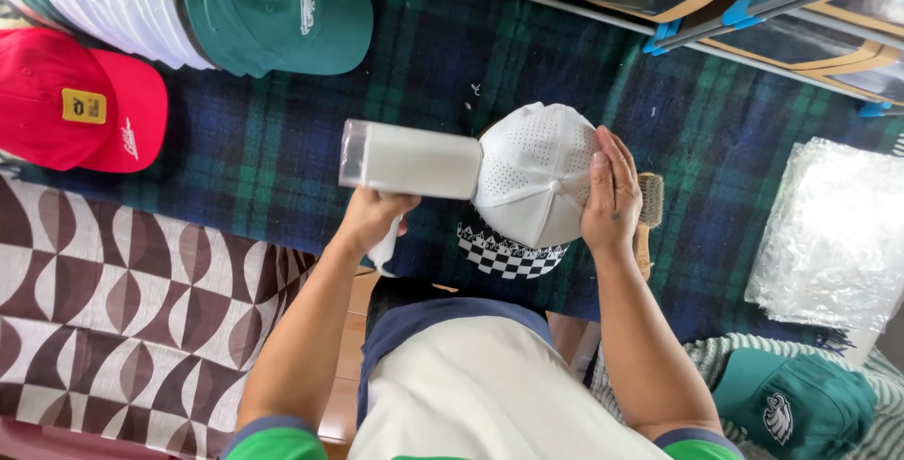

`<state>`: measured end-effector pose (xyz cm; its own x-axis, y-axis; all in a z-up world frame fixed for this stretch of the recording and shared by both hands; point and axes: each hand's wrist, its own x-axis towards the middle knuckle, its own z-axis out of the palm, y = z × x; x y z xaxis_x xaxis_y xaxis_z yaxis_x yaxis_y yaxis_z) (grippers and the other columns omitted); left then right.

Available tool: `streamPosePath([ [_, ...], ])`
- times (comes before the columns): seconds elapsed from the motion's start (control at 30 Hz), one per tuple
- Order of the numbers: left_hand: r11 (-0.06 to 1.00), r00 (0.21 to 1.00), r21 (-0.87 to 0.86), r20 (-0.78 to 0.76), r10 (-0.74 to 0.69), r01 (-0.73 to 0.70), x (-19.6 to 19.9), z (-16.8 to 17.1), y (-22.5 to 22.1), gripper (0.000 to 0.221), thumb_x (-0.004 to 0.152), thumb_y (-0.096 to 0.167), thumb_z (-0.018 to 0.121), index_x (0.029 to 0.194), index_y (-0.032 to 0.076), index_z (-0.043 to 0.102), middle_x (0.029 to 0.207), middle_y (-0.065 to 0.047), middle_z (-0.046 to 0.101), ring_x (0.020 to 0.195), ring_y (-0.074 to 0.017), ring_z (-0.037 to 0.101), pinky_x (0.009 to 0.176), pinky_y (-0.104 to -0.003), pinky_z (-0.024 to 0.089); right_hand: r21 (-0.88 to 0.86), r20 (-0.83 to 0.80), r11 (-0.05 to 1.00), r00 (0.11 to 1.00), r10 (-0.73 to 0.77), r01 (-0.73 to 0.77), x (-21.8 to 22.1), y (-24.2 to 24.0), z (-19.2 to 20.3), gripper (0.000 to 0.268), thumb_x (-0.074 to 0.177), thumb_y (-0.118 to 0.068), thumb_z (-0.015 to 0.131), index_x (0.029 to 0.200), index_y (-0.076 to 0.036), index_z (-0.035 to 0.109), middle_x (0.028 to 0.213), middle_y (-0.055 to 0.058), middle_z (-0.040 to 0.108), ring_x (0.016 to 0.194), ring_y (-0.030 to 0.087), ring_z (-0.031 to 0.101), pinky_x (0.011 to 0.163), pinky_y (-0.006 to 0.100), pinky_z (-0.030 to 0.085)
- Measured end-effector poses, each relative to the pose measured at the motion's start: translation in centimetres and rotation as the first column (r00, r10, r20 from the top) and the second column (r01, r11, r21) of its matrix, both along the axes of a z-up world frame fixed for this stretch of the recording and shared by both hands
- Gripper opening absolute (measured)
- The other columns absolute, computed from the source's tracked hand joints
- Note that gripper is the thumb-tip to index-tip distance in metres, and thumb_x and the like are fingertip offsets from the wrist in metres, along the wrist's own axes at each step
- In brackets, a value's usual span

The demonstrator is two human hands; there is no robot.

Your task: Using a handheld steamer to remove wrinkles and shape a baseball cap.

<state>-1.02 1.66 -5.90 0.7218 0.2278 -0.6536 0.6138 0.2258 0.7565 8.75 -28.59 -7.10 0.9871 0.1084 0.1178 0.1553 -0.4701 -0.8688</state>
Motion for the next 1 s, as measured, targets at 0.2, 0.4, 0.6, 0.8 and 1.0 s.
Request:
streamPosePath([
  [0.2, 0.319, 0.593, 0.947, 0.234, -0.771, 0.042, -0.1, 5.0, 0.3, 0.009, 0.086, 0.007, 0.068, 0.090, -0.001, 0.068, 0.052, -0.010, 0.047, 0.032, -0.0259, 0.050, 0.032, -0.032, 0.043, 0.004, 0.051, 1.000, 0.999, 0.001, -0.001, 0.2, 0.3, 0.0, 0.034, 0.111, -0.019, 0.052, 0.139, -0.003, 0.063, 0.136, 0.020, 0.062, 0.130, 0.037, 0.057, 0.111, 0.051, 0.042],
  [0.4, 0.235, 0.660, 0.811, -0.228, -0.716, 0.535, 6.1, 13.3, -3.3, 0.048, 0.081, 0.035, 0.072, 0.110, -0.002, 0.065, 0.098, -0.022, 0.071, 0.081, -0.0412, 0.075, 0.071, -0.050, 0.063, -0.060, 0.045, 0.998, 0.999, -0.007, 0.009, 0.0, 0.2, 0.4, 0.036, 0.109, -0.023, 0.054, 0.141, -0.008, 0.062, 0.135, 0.021, 0.061, 0.128, 0.042, 0.057, 0.108, 0.053, 0.045],
  [0.6, 0.120, 0.555, 0.803, -0.286, -0.781, 0.583, 5.5, 14.2, -2.8, 0.054, 0.085, 0.038, 0.070, 0.118, -0.004, 0.062, 0.100, -0.026, 0.070, 0.083, -0.0436, 0.075, 0.074, -0.049, 0.062, -0.045, 0.045, 0.998, 0.999, -0.031, 0.033, 0.1, 0.3, -0.3, 0.037, 0.108, -0.026, 0.054, 0.141, -0.012, 0.064, 0.135, 0.018, 0.063, 0.127, 0.039, 0.059, 0.108, 0.052, 0.045],
  [0.8, 0.130, 0.585, 0.874, -0.196, -0.787, 0.467, 9.5, 12.4, -6.8, 0.044, 0.079, 0.036, 0.070, 0.108, 0.005, 0.062, 0.083, -0.015, 0.067, 0.072, -0.0404, 0.074, 0.065, -0.051, 0.061, -0.100, -0.095, 0.988, 0.987, -0.130, 0.120, 0.1, -0.7, -2.0, 0.038, 0.105, -0.034, 0.053, 0.138, -0.020, 0.067, 0.135, 0.008, 0.064, 0.125, 0.036, 0.060, 0.106, 0.053, 0.046],
  [1.0, 0.140, 0.596, 0.814, -0.282, -0.752, 0.563, 6.7, 13.4, -3.7, 0.047, 0.083, 0.040, 0.069, 0.112, 0.003, 0.061, 0.091, -0.019, 0.069, 0.081, -0.0438, 0.075, 0.072, -0.054, 0.060, -0.022, -0.046, 0.995, 0.994, -0.095, 0.094, -0.1, 0.9, 0.6, 0.037, 0.107, -0.031, 0.053, 0.137, -0.016, 0.067, 0.135, 0.015, 0.064, 0.128, 0.038, 0.058, 0.108, 0.053, 0.045],
])
